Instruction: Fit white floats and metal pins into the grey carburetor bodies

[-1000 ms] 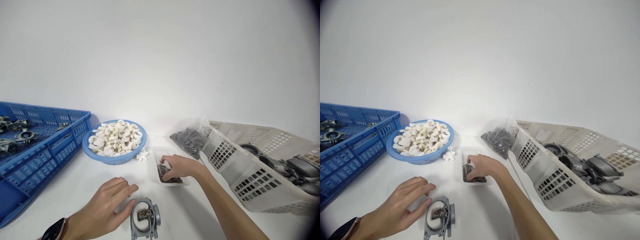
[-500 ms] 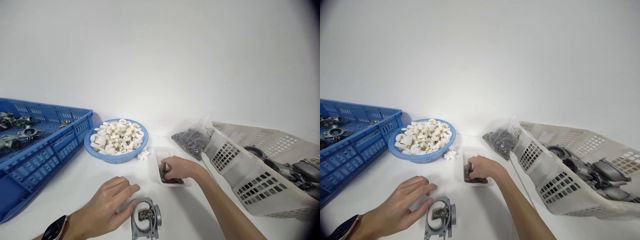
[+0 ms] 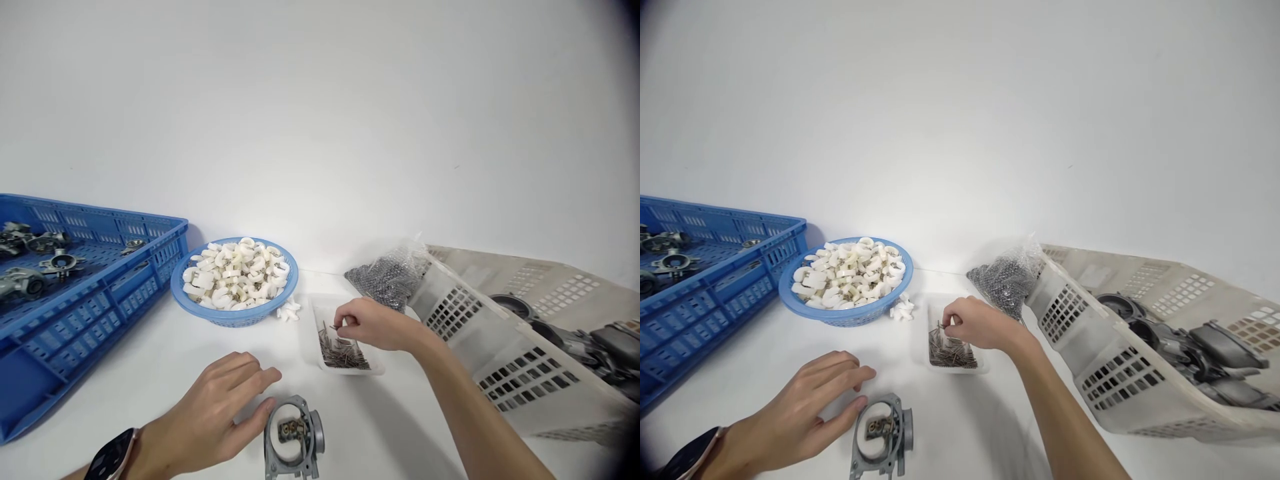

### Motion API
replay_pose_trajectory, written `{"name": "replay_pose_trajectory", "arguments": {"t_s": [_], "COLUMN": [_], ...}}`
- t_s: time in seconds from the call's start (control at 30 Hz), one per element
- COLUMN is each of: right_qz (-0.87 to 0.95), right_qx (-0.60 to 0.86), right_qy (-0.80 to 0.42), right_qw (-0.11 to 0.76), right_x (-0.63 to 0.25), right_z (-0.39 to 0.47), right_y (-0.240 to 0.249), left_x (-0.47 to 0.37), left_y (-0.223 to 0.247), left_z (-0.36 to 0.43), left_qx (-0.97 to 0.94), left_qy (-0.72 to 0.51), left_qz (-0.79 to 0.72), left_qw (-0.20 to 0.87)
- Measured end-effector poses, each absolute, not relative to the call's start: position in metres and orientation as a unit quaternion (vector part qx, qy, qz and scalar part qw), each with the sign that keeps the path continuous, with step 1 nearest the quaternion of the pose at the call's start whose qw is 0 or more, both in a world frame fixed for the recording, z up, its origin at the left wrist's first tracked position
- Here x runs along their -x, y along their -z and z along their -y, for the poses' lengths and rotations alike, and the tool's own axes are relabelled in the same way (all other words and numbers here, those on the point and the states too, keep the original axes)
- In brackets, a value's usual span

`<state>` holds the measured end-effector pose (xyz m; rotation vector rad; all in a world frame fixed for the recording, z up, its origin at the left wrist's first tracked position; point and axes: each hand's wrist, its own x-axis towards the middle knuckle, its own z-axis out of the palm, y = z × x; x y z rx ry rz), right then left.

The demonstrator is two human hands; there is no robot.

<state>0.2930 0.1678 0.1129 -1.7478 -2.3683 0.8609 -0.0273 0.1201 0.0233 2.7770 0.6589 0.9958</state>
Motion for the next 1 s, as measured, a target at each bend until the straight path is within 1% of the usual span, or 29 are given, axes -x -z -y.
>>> {"name": "replay_pose_trajectory", "arguments": {"t_s": [0.2, 0.3, 0.53, 1.0], "right_qz": [0.765, 0.760, 0.766, 0.768], "right_qx": [0.584, 0.584, 0.586, 0.594], "right_qy": [-0.224, -0.213, -0.213, -0.177], "right_qw": [0.158, 0.187, 0.159, 0.161], "right_x": [-0.297, -0.297, -0.296, -0.301], "right_z": [-0.150, -0.146, -0.146, -0.146], "right_y": [-0.147, -0.151, -0.151, -0.153], "left_x": [0.026, 0.027, 0.028, 0.027], "left_y": [-0.025, -0.023, -0.022, -0.023], "left_z": [-0.120, -0.120, -0.121, -0.121], "left_qx": [-0.916, -0.917, -0.918, -0.917], "left_qy": [-0.333, -0.331, -0.325, -0.331], "left_qz": [-0.215, -0.216, -0.218, -0.214], "left_qw": [0.058, 0.060, 0.062, 0.062]}}
